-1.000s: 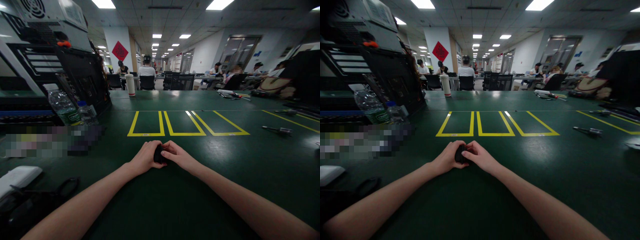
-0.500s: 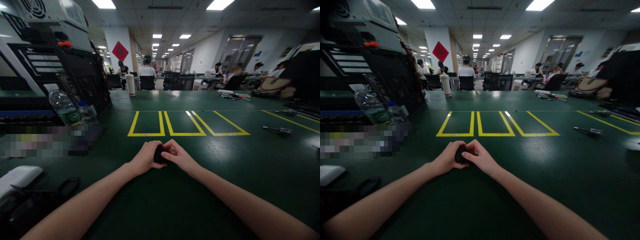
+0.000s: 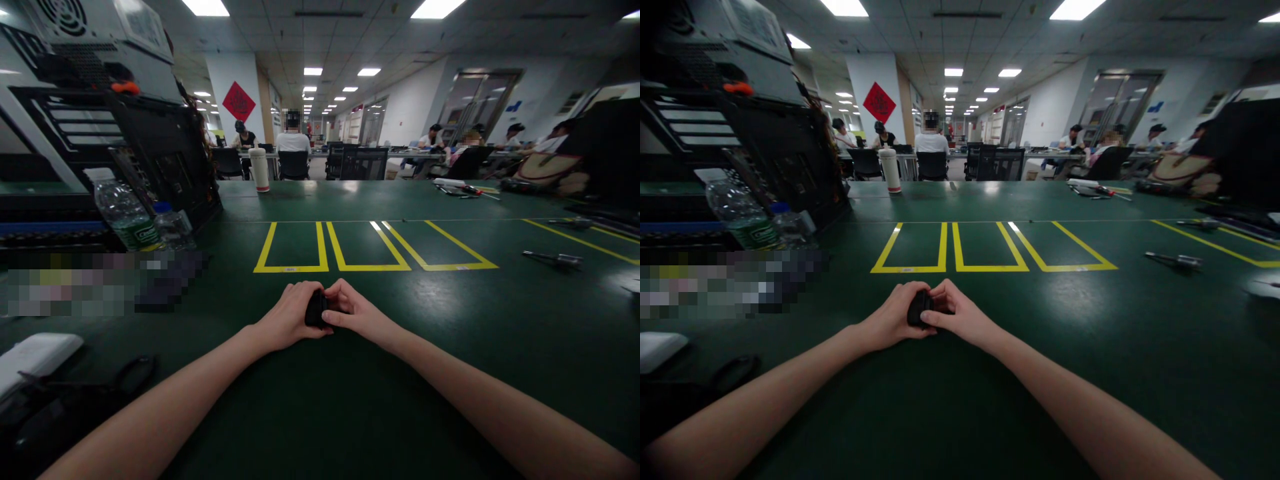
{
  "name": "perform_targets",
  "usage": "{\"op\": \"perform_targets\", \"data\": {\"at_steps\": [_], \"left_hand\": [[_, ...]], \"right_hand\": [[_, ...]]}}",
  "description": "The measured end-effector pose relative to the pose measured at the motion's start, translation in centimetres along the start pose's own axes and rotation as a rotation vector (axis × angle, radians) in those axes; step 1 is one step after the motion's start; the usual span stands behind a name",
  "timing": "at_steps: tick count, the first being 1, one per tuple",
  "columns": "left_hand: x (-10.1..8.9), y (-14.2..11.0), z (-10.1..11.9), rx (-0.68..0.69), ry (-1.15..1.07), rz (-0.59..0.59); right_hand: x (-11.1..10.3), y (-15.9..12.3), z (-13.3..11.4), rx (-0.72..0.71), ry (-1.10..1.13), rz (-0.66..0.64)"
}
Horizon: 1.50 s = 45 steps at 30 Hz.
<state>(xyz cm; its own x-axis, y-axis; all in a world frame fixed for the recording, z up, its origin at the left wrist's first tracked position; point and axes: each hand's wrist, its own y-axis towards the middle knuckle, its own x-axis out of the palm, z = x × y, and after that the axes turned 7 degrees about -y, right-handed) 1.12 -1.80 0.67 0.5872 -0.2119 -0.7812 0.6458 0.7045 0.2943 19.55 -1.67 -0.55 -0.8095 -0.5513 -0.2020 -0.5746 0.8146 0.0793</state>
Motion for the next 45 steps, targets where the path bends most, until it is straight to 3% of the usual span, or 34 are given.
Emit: {"op": "perform_targets", "data": {"at_steps": [10, 17, 27, 31, 37, 45], "left_hand": [[-1.2, 0.0, 1.2, -0.028, -0.021, -0.072], [-1.0, -0.2, 0.8, 0.0, -0.025, -0.065], [-1.2, -0.1, 0.9, -0.007, -0.013, -0.095], [-1.4, -0.2, 1.0, -0.034, -0.016, -0.109], [-1.6, -0.2, 1.4, -0.038, -0.008, -0.119], [-1.5, -0.1, 1.3, -0.037, -0.019, -0.118]], "right_hand": [[0.4, -0.2, -0.2, 0.092, -0.077, 0.092], [0.1, -0.4, -0.5, -0.027, -0.073, -0.01], [0.6, -0.2, -0.3, 0.019, -0.07, 0.088], [0.4, -0.3, -0.8, 0.07, -0.075, 0.037], [-0.1, -0.5, -1.0, 0.028, -0.045, -0.062], [0.4, -0.2, -0.4, 0.02, -0.061, 0.052]]}}
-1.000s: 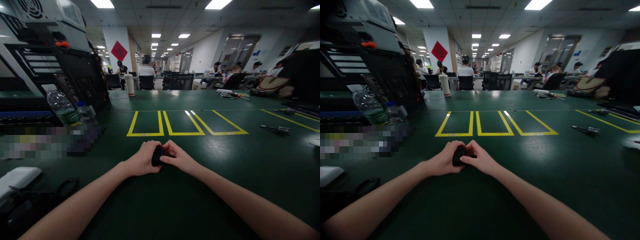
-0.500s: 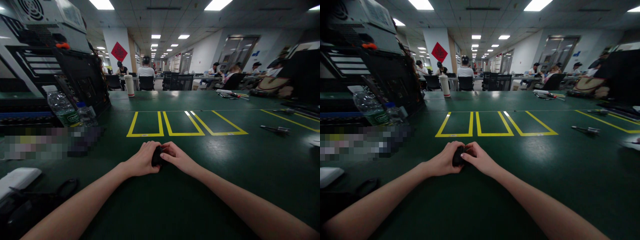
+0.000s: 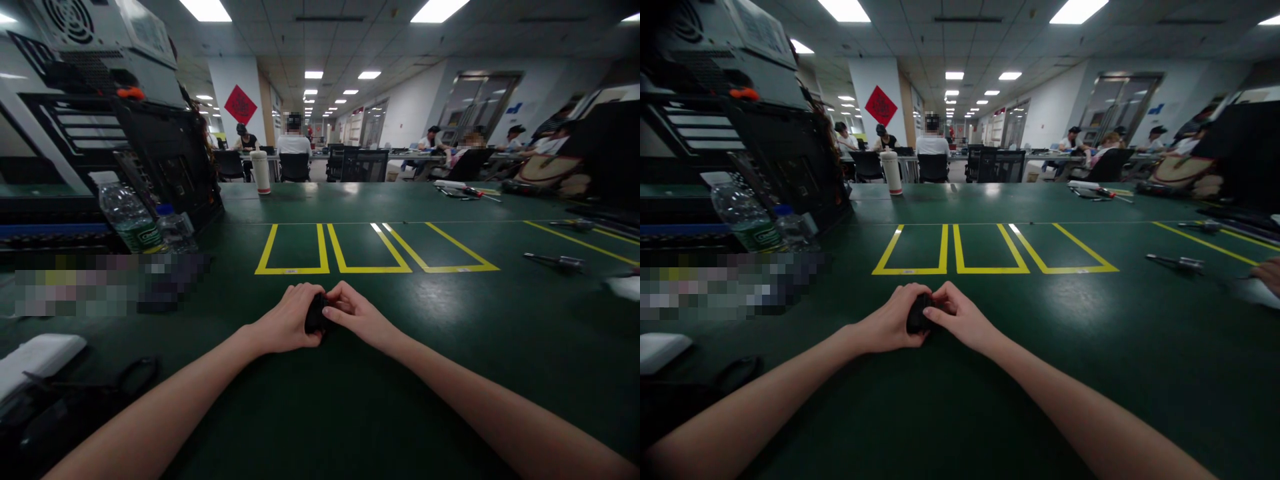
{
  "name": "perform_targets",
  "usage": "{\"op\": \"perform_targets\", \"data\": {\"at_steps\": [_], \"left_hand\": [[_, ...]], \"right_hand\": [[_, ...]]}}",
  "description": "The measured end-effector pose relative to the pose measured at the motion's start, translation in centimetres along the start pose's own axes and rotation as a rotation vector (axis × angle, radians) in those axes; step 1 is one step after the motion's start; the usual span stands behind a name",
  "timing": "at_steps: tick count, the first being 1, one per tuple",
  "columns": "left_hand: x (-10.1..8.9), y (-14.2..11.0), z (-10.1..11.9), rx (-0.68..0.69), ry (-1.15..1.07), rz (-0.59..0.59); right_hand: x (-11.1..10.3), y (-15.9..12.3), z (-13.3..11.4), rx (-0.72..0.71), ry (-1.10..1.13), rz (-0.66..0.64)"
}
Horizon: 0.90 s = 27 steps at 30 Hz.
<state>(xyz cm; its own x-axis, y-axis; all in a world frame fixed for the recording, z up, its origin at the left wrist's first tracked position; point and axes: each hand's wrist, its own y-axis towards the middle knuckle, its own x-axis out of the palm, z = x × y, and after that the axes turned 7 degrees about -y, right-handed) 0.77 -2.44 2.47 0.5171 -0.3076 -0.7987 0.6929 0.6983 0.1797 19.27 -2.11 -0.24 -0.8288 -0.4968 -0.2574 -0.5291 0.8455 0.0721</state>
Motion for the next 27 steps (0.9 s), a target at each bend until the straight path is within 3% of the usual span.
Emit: {"op": "perform_targets", "data": {"at_steps": [5, 10, 21, 27], "left_hand": [[0.2, 0.0, -0.3, 0.017, -0.001, 0.026], [0.5, 0.0, -0.6, 0.034, 0.029, 0.06], [0.9, 0.0, -1.1, 0.045, 0.008, 0.078], [0.8, 0.0, -0.8, 0.013, 0.003, 0.068]], "right_hand": [[-0.2, 0.0, -0.4, 0.067, -0.036, -0.027], [-0.6, -0.1, -0.7, 0.001, 0.011, -0.106], [0.1, -0.1, -0.5, 0.052, -0.038, 0.027], [-0.3, -0.1, -0.7, 0.061, -0.051, -0.042]]}}
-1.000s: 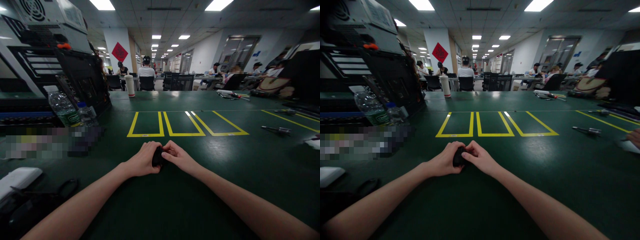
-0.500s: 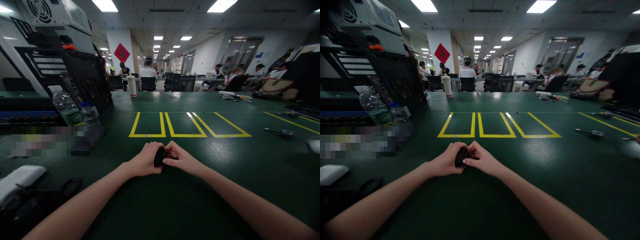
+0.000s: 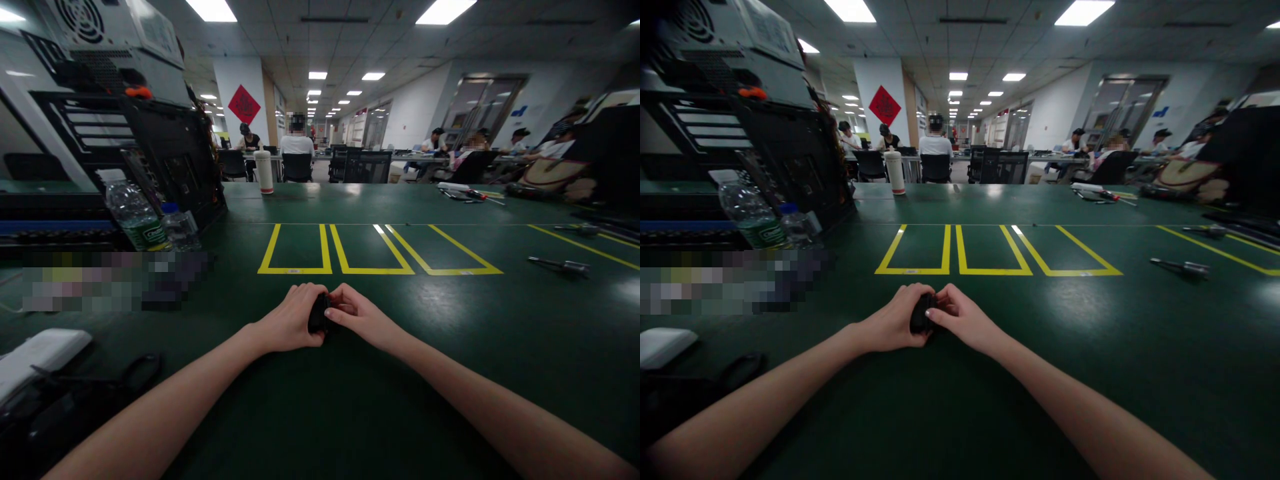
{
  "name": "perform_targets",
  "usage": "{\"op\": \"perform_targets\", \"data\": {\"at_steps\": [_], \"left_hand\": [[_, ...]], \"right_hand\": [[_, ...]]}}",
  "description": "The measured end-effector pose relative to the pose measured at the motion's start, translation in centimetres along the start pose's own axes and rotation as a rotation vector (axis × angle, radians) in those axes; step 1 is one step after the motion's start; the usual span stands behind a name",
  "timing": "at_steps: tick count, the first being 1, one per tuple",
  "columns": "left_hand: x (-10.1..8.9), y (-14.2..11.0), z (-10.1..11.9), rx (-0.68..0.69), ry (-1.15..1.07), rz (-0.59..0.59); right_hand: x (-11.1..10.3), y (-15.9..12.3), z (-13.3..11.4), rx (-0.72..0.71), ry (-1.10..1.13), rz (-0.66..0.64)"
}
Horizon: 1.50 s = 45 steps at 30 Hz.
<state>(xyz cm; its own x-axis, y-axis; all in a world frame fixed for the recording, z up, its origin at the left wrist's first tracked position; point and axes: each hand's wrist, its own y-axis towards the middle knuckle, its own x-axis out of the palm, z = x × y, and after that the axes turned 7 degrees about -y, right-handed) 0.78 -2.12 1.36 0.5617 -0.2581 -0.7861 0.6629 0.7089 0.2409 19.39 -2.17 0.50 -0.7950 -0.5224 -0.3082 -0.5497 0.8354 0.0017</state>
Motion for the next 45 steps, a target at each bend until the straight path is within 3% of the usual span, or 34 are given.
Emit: {"op": "perform_targets", "data": {"at_steps": [5, 12, 17, 24, 35, 42, 45], "left_hand": [[-0.8, 0.0, 0.8, -0.014, 0.001, -0.058], [-0.8, 0.1, 0.8, -0.014, 0.013, -0.041], [-0.9, 0.1, 1.0, -0.019, -0.01, -0.052], [-0.9, 0.2, 1.1, -0.028, -0.009, -0.062], [-0.7, 0.1, 0.8, -0.028, -0.008, -0.056], [-0.7, 0.1, 0.8, -0.031, -0.014, -0.062], [-0.6, 0.2, 0.6, -0.02, -0.007, -0.055]], "right_hand": [[-0.1, -0.4, -0.1, -0.088, -0.068, 0.009], [0.5, 0.0, 0.4, -0.081, -0.054, 0.112], [0.5, -0.1, 0.6, 0.002, -0.071, 0.045], [-0.1, -0.8, -0.3, -0.089, -0.096, -0.029], [0.6, -0.5, 0.1, -0.076, -0.146, 0.109], [0.5, -0.7, 0.0, -0.11, -0.16, 0.045], [0.7, -0.8, -0.1, -0.142, -0.171, 0.081]]}}
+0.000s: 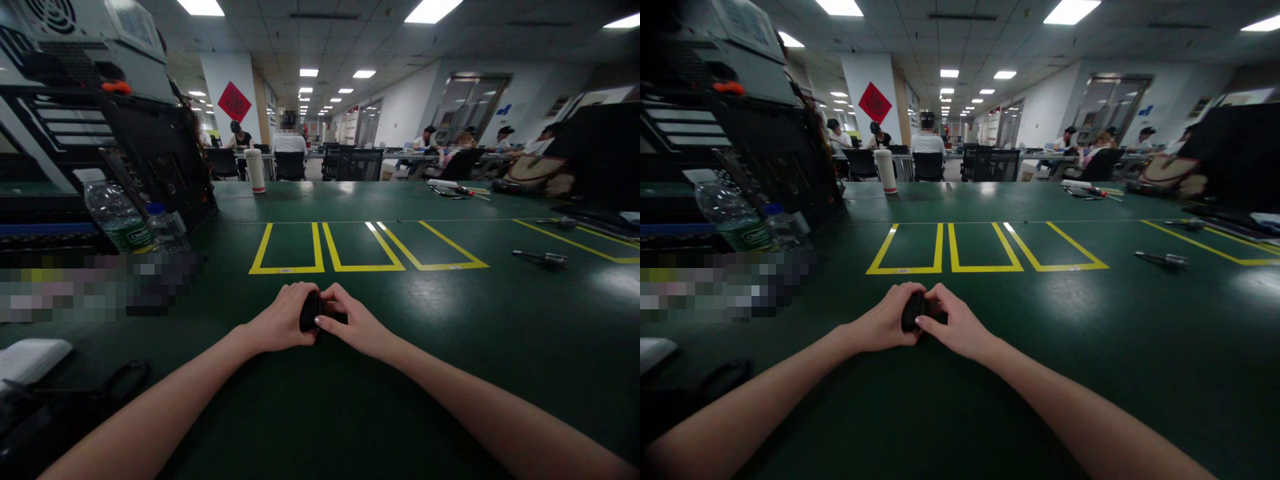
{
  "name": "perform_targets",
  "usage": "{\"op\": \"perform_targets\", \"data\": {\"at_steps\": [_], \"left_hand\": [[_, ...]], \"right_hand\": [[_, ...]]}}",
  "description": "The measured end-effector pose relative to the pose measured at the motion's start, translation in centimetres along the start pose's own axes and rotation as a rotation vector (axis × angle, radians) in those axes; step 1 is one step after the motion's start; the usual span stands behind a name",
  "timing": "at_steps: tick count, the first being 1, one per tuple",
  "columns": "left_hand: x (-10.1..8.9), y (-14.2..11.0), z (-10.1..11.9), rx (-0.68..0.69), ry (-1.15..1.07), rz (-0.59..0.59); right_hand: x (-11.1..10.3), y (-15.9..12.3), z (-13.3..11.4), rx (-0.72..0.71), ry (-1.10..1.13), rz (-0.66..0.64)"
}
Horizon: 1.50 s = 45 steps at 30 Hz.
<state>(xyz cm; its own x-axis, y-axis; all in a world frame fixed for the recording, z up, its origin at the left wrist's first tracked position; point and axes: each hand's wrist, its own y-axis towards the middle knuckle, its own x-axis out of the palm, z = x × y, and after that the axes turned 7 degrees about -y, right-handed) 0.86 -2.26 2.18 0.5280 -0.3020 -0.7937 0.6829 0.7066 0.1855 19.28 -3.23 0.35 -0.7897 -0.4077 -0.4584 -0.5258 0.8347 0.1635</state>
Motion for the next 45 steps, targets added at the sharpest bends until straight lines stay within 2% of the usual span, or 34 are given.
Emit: {"op": "perform_targets", "data": {"at_steps": [4, 11, 16, 23, 28, 31, 35, 41, 45], "left_hand": [[0.2, 0.0, -0.3, 0.009, -0.002, 0.021], [0.1, 0.0, -0.2, 0.003, -0.013, 0.014], [-0.1, -0.1, 0.0, -0.019, -0.007, -0.004], [-0.1, 0.0, 0.0, 0.015, -0.008, 0.007], [-0.1, 0.0, 0.1, -0.009, 0.002, 0.002], [0.0, 0.0, 0.0, -0.012, -0.003, 0.002], [0.3, 0.0, -0.4, -0.008, -0.013, 0.014], [0.9, 0.1, -0.9, 0.023, -0.021, 0.058], [0.8, 0.1, -0.9, 0.013, -0.029, 0.058]], "right_hand": [[0.2, 0.0, -0.1, 0.009, 0.003, 0.058], [0.1, 0.3, 0.2, 0.106, 0.026, 0.05], [0.0, 0.1, 0.0, 0.044, 0.002, -0.005], [0.4, -0.1, 0.0, -0.051, -0.169, 0.132], [0.4, 0.1, 0.4, 0.037, -0.038, 0.107], [0.4, 0.1, 0.5, 0.06, -0.046, 0.066], [0.5, 0.0, 0.4, 0.004, -0.122, 0.058], [0.6, 0.0, 0.4, -0.139, -0.325, 0.181], [0.5, 0.0, 0.3, -0.138, -0.304, 0.193]]}}
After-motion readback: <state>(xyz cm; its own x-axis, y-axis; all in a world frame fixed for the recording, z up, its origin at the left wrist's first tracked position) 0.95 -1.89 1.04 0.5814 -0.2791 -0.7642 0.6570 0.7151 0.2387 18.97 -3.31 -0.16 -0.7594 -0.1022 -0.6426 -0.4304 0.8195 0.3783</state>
